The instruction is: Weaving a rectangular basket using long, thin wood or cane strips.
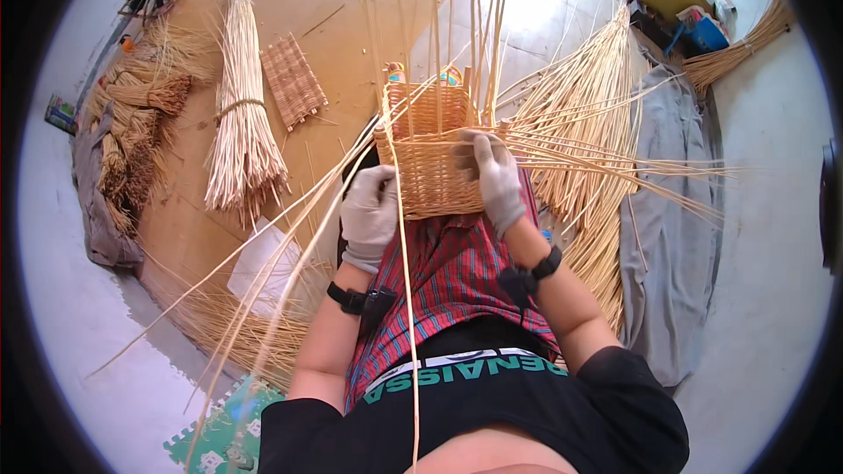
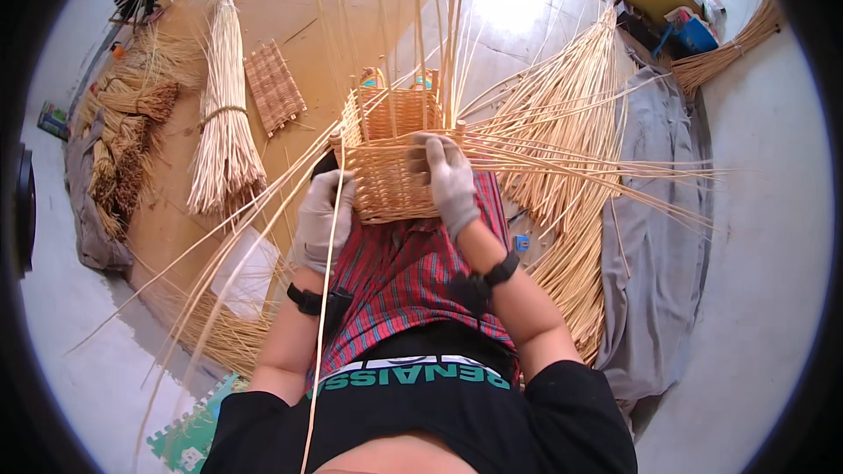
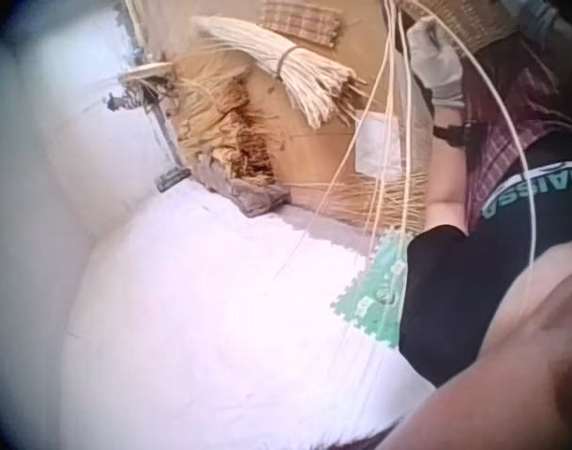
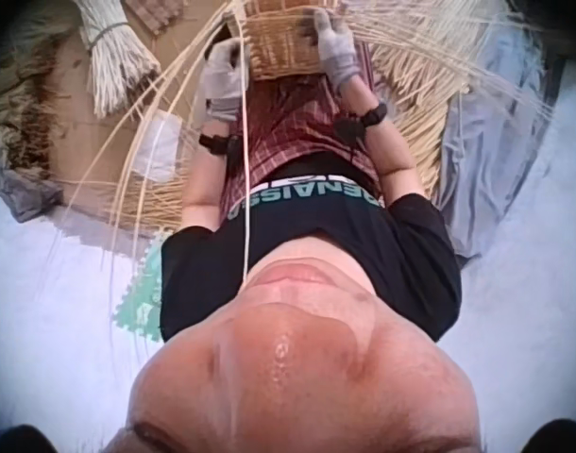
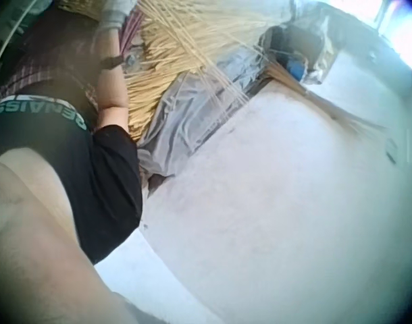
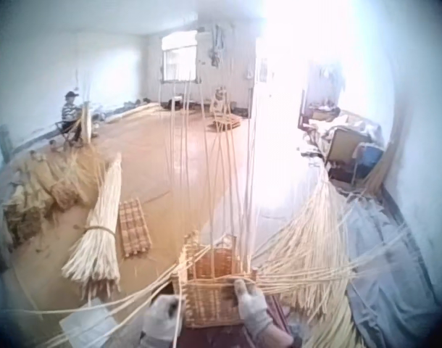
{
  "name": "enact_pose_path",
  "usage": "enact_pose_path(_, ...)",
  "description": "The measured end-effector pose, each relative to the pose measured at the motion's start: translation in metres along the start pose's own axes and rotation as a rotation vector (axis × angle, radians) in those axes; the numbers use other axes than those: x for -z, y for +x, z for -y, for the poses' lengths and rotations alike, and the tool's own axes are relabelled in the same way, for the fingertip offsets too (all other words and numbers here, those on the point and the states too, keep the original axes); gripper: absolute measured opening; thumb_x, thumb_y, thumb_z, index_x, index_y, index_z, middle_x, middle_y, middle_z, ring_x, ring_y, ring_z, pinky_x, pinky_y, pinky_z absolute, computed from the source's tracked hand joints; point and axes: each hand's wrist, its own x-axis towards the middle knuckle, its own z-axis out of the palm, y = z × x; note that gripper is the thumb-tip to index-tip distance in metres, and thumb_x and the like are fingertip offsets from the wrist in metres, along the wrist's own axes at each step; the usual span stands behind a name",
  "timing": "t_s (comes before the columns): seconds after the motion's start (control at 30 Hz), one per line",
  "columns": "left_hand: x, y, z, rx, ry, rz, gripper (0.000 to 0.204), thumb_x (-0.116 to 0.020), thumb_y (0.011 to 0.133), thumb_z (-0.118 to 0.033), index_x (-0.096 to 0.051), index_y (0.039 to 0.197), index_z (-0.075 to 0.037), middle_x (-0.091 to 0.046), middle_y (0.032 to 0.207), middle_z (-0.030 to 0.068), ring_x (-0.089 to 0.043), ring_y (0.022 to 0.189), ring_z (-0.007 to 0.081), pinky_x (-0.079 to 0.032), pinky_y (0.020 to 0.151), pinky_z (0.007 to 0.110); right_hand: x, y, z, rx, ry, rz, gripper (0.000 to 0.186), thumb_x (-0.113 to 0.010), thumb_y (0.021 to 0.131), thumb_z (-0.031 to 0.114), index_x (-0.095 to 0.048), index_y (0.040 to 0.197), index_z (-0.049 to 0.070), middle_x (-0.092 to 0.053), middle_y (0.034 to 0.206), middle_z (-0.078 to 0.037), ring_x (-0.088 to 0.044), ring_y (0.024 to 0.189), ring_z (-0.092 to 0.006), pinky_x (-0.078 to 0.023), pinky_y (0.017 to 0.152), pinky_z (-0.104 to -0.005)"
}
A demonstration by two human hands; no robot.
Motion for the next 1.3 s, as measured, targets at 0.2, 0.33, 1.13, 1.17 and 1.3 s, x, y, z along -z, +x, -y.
enact_pose_path(0.2,-0.024,0.018,-0.028,-0.121,0.612,0.199,0.076,-0.073,0.09,-0.023,-0.04,0.158,-0.034,-0.049,0.152,0.016,-0.073,0.082,0.0342,-0.061,0.071,0.044,-0.023,0.054,0.011,0.556,-0.871,0.0,0.032,-0.059,0.104,0.014,-0.062,0.136,0.014,-0.072,0.121,-0.01,-0.071,0.105,-0.0202,-0.06,0.081,-0.0331)
enact_pose_path(0.33,-0.036,0.021,-0.018,-0.142,0.698,0.138,0.085,-0.074,0.089,-0.027,-0.032,0.162,-0.039,-0.049,0.148,0.0148,-0.071,0.074,0.0329,-0.059,0.068,0.045,-0.07,0.1,0.036,0.711,-1.457,-0.086,0.029,-0.061,0.097,0.004,-0.066,0.125,0.005,-0.063,0.135,-0.015,-0.071,0.103,-0.0292,-0.061,0.077,-0.0392)
enact_pose_path(1.13,-0.126,0.025,-0.075,-0.403,0.496,-0.23,0.058,-0.056,0.102,-0.021,-0.04,0.157,-0.023,-0.057,0.138,0.0116,-0.071,0.1,0.0241,-0.057,0.077,0.038,-0.007,-0.025,0.053,0.688,-0.666,0.093,0.047,-0.059,0.095,0.002,-0.061,0.14,0.01,-0.069,0.114,-0.009,-0.066,0.104,-0.0239,-0.056,0.088,-0.0373)
enact_pose_path(1.17,-0.128,0.027,-0.075,-0.367,0.167,-0.372,0.055,-0.053,0.106,-0.024,-0.037,0.158,-0.02,-0.058,0.139,0.0109,-0.07,0.105,0.022,-0.057,0.081,0.035,-0.034,-0.025,0.047,0.746,-1.039,0.061,0.049,-0.062,0.092,0.003,-0.061,0.141,0.009,-0.07,0.124,-0.013,-0.065,0.117,-0.0283,-0.053,0.097,-0.0386)
enact_pose_path(1.3,-0.107,0.031,-0.047,-0.028,-0.686,-0.175,0.023,-0.056,0.11,-0.021,-0.065,0.124,-0.005,-0.069,0.113,0.0071,-0.068,0.098,0.0127,-0.056,0.079,0.026,-0.018,0.011,0.075,0.661,-1.087,-0.028,0.087,-0.082,0.081,0.016,-0.04,0.158,0.013,-0.069,0.128,-0.018,-0.067,0.119,-0.0342,-0.04,0.117,-0.0477)
